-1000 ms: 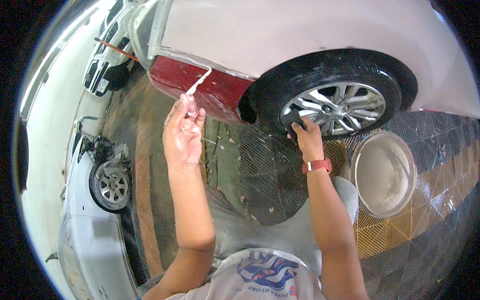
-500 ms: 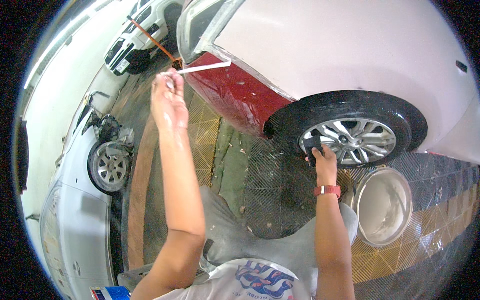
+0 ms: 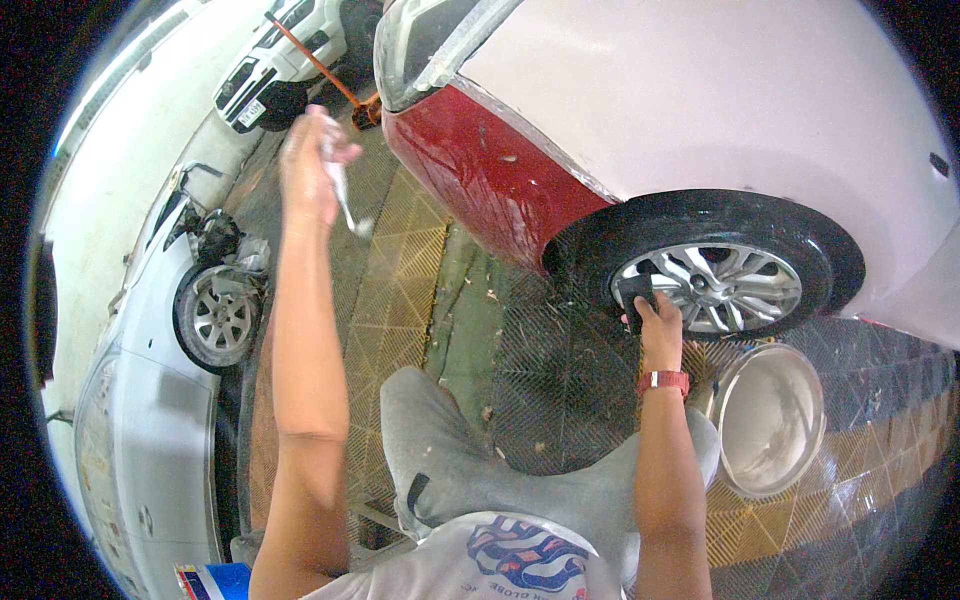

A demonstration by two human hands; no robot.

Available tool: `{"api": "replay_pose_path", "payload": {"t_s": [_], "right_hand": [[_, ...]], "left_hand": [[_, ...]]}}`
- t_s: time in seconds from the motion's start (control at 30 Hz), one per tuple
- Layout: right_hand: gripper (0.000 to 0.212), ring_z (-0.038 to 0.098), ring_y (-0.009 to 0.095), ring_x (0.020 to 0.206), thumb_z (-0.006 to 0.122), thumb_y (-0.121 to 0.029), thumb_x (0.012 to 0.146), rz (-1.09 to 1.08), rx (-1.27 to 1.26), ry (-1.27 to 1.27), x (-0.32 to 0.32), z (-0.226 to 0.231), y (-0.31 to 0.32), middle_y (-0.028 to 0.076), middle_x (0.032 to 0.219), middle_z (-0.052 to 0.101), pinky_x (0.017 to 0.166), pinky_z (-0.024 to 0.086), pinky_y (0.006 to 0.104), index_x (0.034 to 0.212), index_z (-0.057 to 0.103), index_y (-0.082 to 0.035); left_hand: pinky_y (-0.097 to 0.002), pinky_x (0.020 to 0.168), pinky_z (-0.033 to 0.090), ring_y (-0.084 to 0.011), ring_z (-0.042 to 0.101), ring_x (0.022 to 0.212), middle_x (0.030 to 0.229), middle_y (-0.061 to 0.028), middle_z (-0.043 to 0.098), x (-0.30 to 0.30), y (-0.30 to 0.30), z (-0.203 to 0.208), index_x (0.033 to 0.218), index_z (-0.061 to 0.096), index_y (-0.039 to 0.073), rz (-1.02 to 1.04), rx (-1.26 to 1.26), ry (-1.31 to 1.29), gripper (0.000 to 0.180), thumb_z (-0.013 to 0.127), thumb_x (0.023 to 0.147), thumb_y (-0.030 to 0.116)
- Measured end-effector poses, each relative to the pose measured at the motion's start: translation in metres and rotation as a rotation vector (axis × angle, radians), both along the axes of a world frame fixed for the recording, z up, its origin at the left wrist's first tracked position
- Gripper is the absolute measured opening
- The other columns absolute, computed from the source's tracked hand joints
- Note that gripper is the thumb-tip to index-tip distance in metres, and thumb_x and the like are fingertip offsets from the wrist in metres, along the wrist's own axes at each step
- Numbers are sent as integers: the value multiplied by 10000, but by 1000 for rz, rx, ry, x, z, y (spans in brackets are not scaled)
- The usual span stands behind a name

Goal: The person applies a transparent protective film to the front fender of a red car. They smooth the film with a squeegee, dip the tool in a bucket of water, and carefully align and press the film along the wheel arch and body lines.

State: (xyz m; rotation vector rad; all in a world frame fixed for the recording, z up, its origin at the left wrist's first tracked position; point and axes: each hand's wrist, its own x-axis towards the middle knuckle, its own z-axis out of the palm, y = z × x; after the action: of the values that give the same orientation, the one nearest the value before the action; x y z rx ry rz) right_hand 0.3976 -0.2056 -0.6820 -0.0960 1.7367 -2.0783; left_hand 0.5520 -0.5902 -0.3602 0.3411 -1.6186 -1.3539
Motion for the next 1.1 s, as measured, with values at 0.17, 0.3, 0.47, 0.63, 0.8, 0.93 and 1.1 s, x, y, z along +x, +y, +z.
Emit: {"api": "replay_pose_path", "payload": {"t_s": [0.17, 0.3, 0.47, 0.63, 0.8, 0.93, 1.1], "right_hand": [[194, 705, 159, 783, 641, -34, 1002, 25, 10, -4, -2, -3, -1, 99, 978, 763, 650, 588, 304, 1148, 724, 63], [197, 706, 155, 780, 637, -48, 1014, 3, -10, -14, 4, 5, -6, 112, 998, 768, 650, 568, 287, 1155, 722, 61], [182, 693, 153, 747, 632, -57, 1025, 11, -33, -43, -1, 8, -3, 109, 972, 759, 664, 548, 282, 1154, 699, 51], [164, 683, 149, 741, 638, -58, 1023, -49, -32, 3, -13, 7, 11, 94, 977, 753, 669, 535, 282, 1149, 693, 32], [173, 688, 155, 753, 651, -67, 1021, -42, -130, -27, -12, 14, 11, 86, 968, 752, 691, 547, 290, 1157, 694, 31], [177, 690, 163, 749, 649, -70, 1022, -59, -142, -8, -13, 16, 10, 88, 961, 750, 694, 548, 300, 1158, 687, 36], [206, 692, 169, 746, 642, -67, 1024, -74, -165, -53, -15, 14, 8, 102, 970, 755, 689, 546, 297, 1188, 672, 54]], "left_hand": [[-305, 677, 551, -117, 693, 782, 928, -66, 779, -29, 76, -79, 991, 791, 28, -155, -221, -602, 254, 694, 1014, 261], [-393, 768, 567, -281, 716, 800, 886, -116, 754, -36, 142, -105, 846, 748, 10, -118, -954, -440, 192, 766, 933, 181], [-458, 815, 570, -318, 727, 916, 922, -104, 766, -26, 175, -136, 843, 747, 46, -252, -1023, -607, 144, 766, 914, 170], [-487, 667, 563, -369, 731, 735, 811, -107, 751, -23, 185, -151, 843, 725, 86, -303, -1033, -880, 214, 870, 832, 244], [-500, 709, 572, -393, 739, 787, 856, -127, 761, -30, 193, -181, 980, 738, 100, -394, -1015, -1081, 338, 911, 795, 324], [-452, 800, 607, -354, 759, 930, 1038, -161, 777, -31, 194, -191, 1147, 763, 109, -328, -1095, -862, 458, 924, 797, 358], [-271, 821, 605, -98, 681, 993, 1177, -106, 741, -65, 230, -160, 1186, 731, -37, -81, -132, -406, 294, 804, 977, 156]]}}
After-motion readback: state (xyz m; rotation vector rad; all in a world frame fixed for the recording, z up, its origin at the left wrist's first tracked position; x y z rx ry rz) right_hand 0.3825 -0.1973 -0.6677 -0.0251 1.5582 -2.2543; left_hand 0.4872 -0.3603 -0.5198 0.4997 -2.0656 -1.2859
